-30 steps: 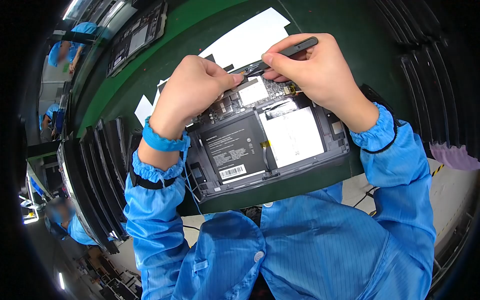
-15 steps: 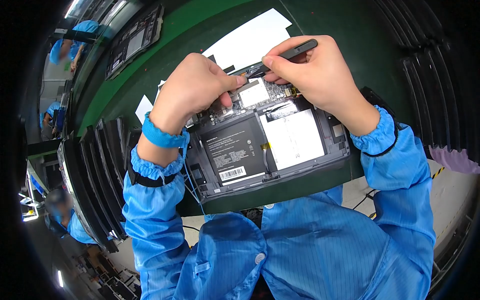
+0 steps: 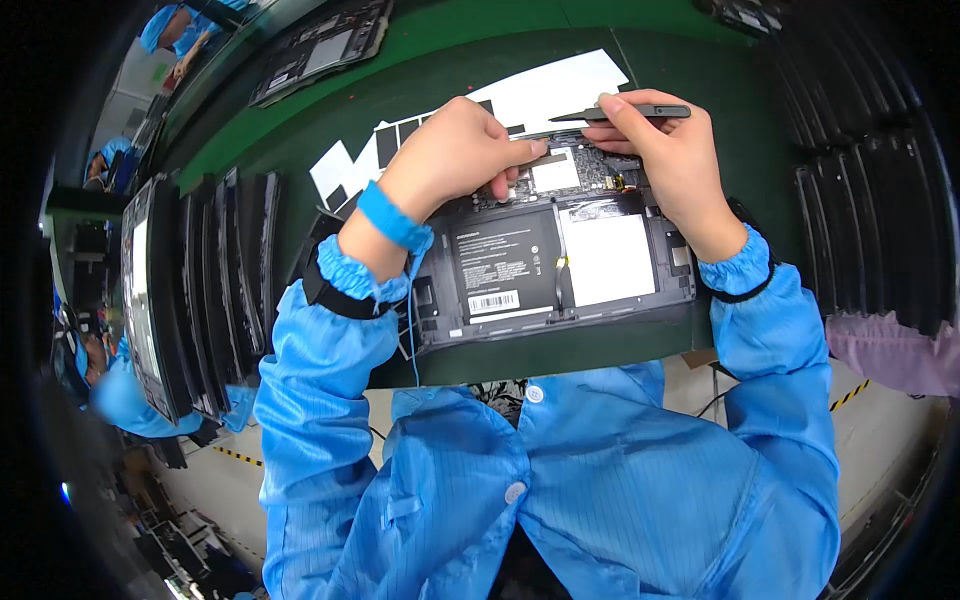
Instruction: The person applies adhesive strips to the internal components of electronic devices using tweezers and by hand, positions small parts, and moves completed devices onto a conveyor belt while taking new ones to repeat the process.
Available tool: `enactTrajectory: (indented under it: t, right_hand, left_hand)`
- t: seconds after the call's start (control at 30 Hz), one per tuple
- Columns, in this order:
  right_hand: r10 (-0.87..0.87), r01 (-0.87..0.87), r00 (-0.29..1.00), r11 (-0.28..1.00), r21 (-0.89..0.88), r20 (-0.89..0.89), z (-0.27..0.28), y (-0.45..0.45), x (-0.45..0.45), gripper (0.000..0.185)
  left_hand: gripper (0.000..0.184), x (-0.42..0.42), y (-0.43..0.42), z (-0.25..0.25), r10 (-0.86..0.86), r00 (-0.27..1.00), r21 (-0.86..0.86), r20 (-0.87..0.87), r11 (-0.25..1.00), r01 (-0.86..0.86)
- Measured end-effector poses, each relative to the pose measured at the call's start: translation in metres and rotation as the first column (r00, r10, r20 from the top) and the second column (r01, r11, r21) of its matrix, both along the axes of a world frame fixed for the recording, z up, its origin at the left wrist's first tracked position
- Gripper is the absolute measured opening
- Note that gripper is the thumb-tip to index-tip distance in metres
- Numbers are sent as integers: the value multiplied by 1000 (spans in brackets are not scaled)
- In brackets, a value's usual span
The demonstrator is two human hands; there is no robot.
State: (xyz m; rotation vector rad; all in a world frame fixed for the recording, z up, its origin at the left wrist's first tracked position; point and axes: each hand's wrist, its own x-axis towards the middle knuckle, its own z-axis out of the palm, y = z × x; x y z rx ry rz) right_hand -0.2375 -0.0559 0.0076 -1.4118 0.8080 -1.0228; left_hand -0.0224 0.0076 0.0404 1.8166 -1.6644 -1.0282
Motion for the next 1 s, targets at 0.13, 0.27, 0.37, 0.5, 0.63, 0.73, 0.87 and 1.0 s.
enactTrajectory:
  t: [0.13,0.27,0.37,0.5,0.63,0.73,0.87,1.0]
  right_hand:
    - [-13,8,999,995,95,51,11,2,-7,28]
    - [165,-161,980,986,39,-113,49,26,11,25]
    - [324,-339,925,940,-46,-196,69,51,74,26]
    - [363,-404,904,898,-172,-228,21,39,175,25]
    - [224,-399,858,858,-324,-463,1,35,216,27]
    - [273,-406,861,878,-255,-429,-3,35,219,25]
    - [283,-403,867,882,-245,-410,-5,35,220,24]
    - [260,-400,869,870,-289,-420,-3,38,217,24]
  left_hand:
    - [42,36,69,22,293,954,-305,-62,905,-297]
    - [29,82,134,-3,543,835,-438,91,775,-456]
    - [27,97,148,-32,544,782,-490,304,793,-361]
    - [47,98,146,-49,556,714,-575,424,775,-262]
    - [65,96,144,-55,533,685,-494,497,822,-282]
    - [70,98,143,-57,518,681,-462,518,839,-286]
    - [71,100,141,-57,509,677,-443,531,848,-290]
    - [70,100,140,-48,458,655,-389,601,884,-261]
